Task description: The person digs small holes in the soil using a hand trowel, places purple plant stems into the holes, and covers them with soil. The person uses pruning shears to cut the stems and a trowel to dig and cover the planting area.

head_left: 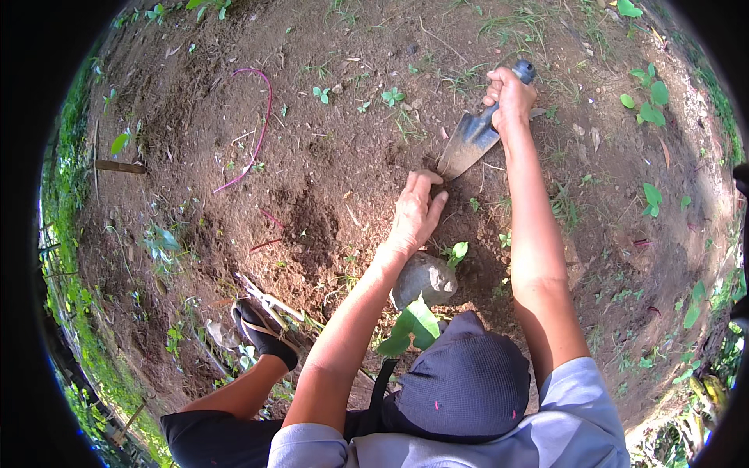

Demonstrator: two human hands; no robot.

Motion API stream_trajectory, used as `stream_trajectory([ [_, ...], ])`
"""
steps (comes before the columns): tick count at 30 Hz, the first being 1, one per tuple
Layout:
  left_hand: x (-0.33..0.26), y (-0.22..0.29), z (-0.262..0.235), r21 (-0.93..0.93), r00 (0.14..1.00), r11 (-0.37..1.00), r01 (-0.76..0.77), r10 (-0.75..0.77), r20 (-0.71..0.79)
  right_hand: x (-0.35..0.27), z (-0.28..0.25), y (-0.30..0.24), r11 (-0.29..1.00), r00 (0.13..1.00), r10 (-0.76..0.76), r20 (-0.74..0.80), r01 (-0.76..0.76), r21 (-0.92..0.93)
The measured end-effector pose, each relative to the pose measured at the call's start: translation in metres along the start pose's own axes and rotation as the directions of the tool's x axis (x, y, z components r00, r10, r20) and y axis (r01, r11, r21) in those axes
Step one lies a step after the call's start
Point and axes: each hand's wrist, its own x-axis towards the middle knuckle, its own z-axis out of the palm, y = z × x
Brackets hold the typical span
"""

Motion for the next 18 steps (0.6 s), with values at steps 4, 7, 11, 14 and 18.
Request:
stream_trajectory([
  [4,0.005,-0.003,0.000,0.074,0.984,0.993,-0.090,0.100,-0.149,-0.072,-0.028,0.000,0.951,0.926,-0.304,0.225,0.282,0.125],
  [7,0.004,-0.006,0.007,0.209,0.964,0.952,-0.224,0.247,-0.093,-0.133,-0.061,0.002,0.890,0.837,-0.454,0.304,0.442,0.111],
  [11,-0.003,-0.003,0.011,0.411,0.966,0.875,-0.257,0.240,0.093,-0.158,-0.048,-0.056,0.835,0.740,-0.543,0.396,0.525,0.163],
  [14,-0.005,-0.001,0.009,0.333,0.968,0.909,-0.251,0.226,0.110,-0.159,-0.010,-0.092,0.698,0.580,-0.713,0.394,0.639,0.323],
  [18,-0.005,-0.001,0.007,0.293,0.970,0.925,-0.241,0.217,0.113,-0.138,0.014,-0.031,0.614,0.586,-0.680,0.440,0.784,-0.095],
])
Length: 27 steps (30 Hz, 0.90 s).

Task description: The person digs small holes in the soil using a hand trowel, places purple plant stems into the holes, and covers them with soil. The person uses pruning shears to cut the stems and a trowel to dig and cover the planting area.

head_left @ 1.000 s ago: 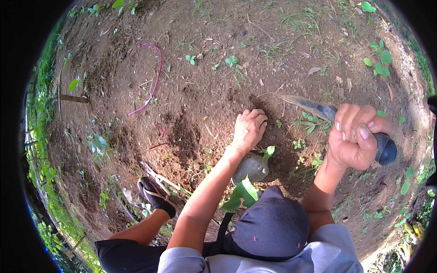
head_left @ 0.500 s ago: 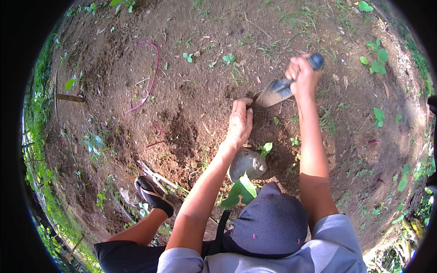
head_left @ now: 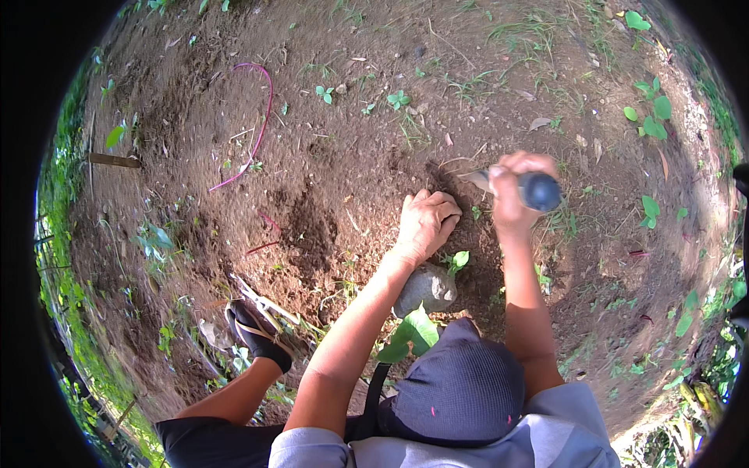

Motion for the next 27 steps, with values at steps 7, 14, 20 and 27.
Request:
stream_trajectory([
  [7,-0.001,-0.002,0.001,-0.034,0.999,0.999,0.042,-0.042,0.009,0.026,-0.017,0.122,0.878,0.872,0.477,-0.110,-0.468,0.096],
  [14,0.001,0.001,-0.001,-0.061,0.988,0.988,0.143,-0.146,-0.052,-0.011,-0.030,0.065,0.852,0.862,0.470,-0.190,-0.388,0.350],
  [20,0.000,0.000,0.000,0.097,0.994,0.995,0.027,-0.037,0.105,-0.041,-0.052,-0.011,0.911,0.958,0.282,-0.051,-0.251,0.327],
  [27,0.000,0.000,0.000,0.051,0.999,0.999,0.016,-0.018,0.047,0.005,-0.007,-0.020,0.914,0.997,0.052,-0.059,-0.023,0.406],
])
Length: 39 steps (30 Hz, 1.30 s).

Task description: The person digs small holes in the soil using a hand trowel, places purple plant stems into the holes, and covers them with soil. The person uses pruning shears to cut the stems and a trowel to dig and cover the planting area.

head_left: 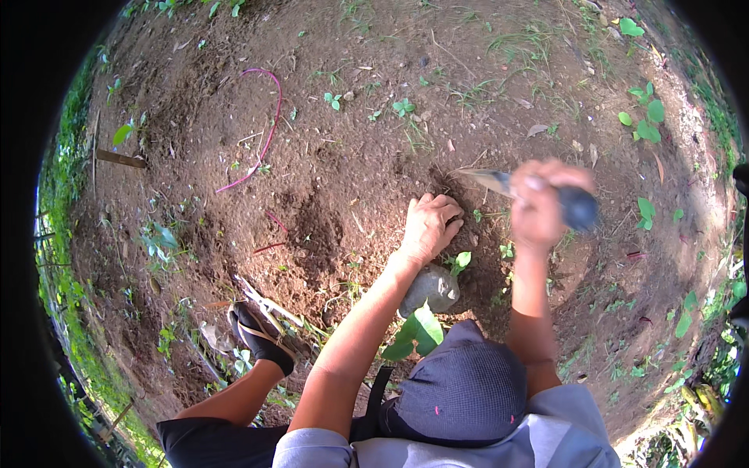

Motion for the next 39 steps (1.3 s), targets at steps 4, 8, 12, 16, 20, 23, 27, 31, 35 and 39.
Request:
stream_trajectory([
  [4,-0.001,-0.002,0.001,-0.043,1.000,0.999,-0.013,0.012,-0.016,-0.013,-0.044,0.092,0.876,0.971,0.177,-0.159,-0.229,-0.425],
  [8,-0.002,-0.001,0.003,-0.069,0.998,0.997,-0.041,0.038,-0.057,0.037,-0.081,0.130,0.841,0.813,0.456,-0.362,-0.527,-0.124],
  [12,-0.001,-0.006,-0.007,-0.330,0.994,0.944,0.026,-0.060,-0.092,0.032,-0.079,0.097,0.855,0.781,0.504,-0.369,-0.510,0.089],
  [16,0.001,-0.005,-0.007,-0.381,0.968,0.906,0.183,-0.233,-0.089,-0.053,-0.086,0.044,0.980,0.968,0.197,-0.154,-0.191,0.054],
  [20,0.004,0.003,0.009,0.125,0.999,0.992,0.004,0.001,-0.041,-0.056,-0.077,-0.001,0.969,0.954,0.241,-0.179,-0.245,-0.002],
  [23,0.004,0.000,0.010,-0.002,0.999,1.000,-0.004,0.004,-0.034,-0.011,-0.045,-0.026,0.993,1.000,-0.005,-0.021,0.007,0.118],
  [27,0.001,-0.007,0.004,-0.105,0.996,0.992,-0.075,0.069,-0.059,0.007,-0.016,0.021,0.988,0.999,0.019,-0.031,-0.024,-0.154],
  [31,-0.001,-0.009,0.005,-0.134,0.991,0.985,-0.113,0.102,-0.086,-0.010,-0.057,0.095,0.941,0.920,0.309,-0.243,-0.333,-0.063],
  [35,-0.002,-0.008,0.007,-0.099,0.995,0.991,-0.092,0.086,-0.059,0.023,-0.086,0.121,0.863,0.812,0.470,-0.345,-0.505,-0.012],
  [39,-0.003,-0.005,-0.003,-0.107,0.995,0.989,-0.102,0.100,-0.030,0.038,-0.077,0.093,0.789,0.650,0.597,-0.469,-0.583,0.196],
])
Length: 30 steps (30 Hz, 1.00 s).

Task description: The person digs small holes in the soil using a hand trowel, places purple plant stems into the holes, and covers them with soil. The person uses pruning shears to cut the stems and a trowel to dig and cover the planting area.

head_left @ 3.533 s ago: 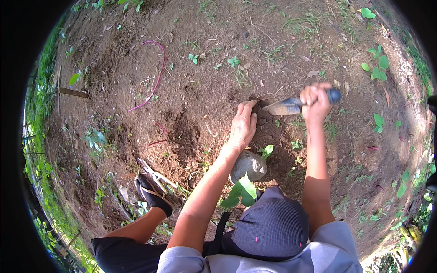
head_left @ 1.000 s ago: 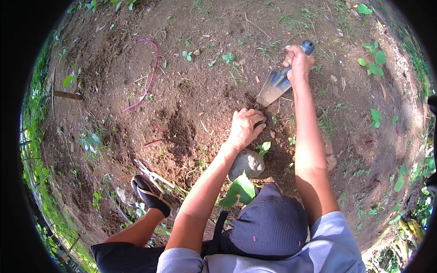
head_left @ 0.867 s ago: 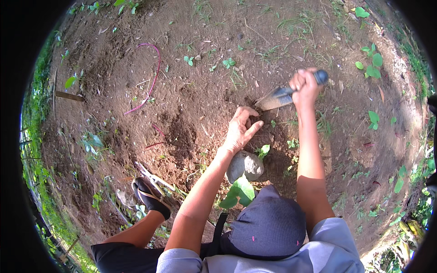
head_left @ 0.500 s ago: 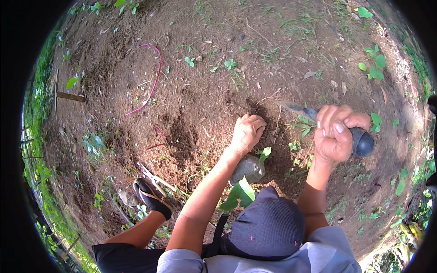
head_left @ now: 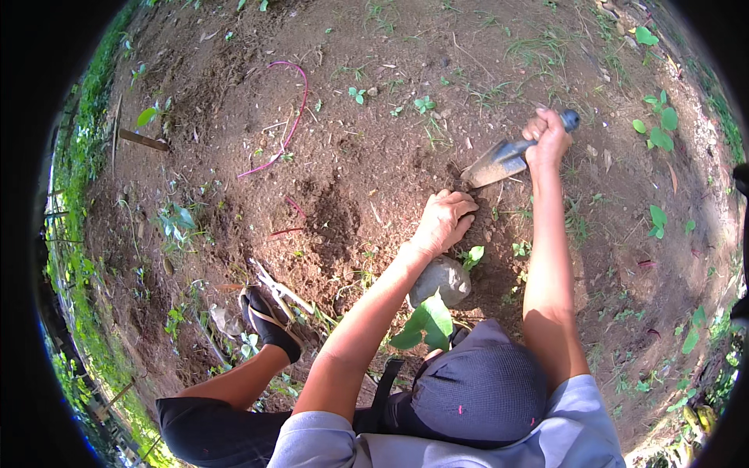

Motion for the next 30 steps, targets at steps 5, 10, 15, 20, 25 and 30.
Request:
stream_trajectory([
  [5,-0.008,-0.003,-0.027,-0.160,0.982,0.986,0.042,-0.071,-0.176,-0.075,-0.060,0.012,0.903,0.856,-0.429,0.290,0.403,0.147],
  [10,-0.002,-0.070,-0.108,-0.038,0.735,0.885,0.464,-0.409,-0.540,-0.102,-0.061,-0.017,0.884,0.783,-0.455,0.424,0.454,0.111],
  [15,-0.016,-0.140,-0.200,0.407,0.567,0.404,0.819,-0.461,-0.683,-0.098,0.018,-0.055,0.830,0.650,-0.543,0.532,0.510,0.225],
  [20,-0.031,-0.159,-0.210,0.449,0.550,0.324,0.833,-0.576,-0.605,-0.066,0.008,0.012,0.882,0.836,-0.433,0.337,0.471,-0.035],
  [25,-0.033,-0.154,-0.214,0.436,0.573,0.373,0.819,-0.585,-0.574,-0.072,-0.069,0.024,0.886,0.803,-0.443,0.399,0.460,0.060],
  [30,-0.022,-0.135,-0.191,0.290,0.606,0.551,0.782,-0.566,-0.560,-0.108,-0.031,-0.007,0.876,0.750,-0.387,0.536,0.480,-0.038],
])
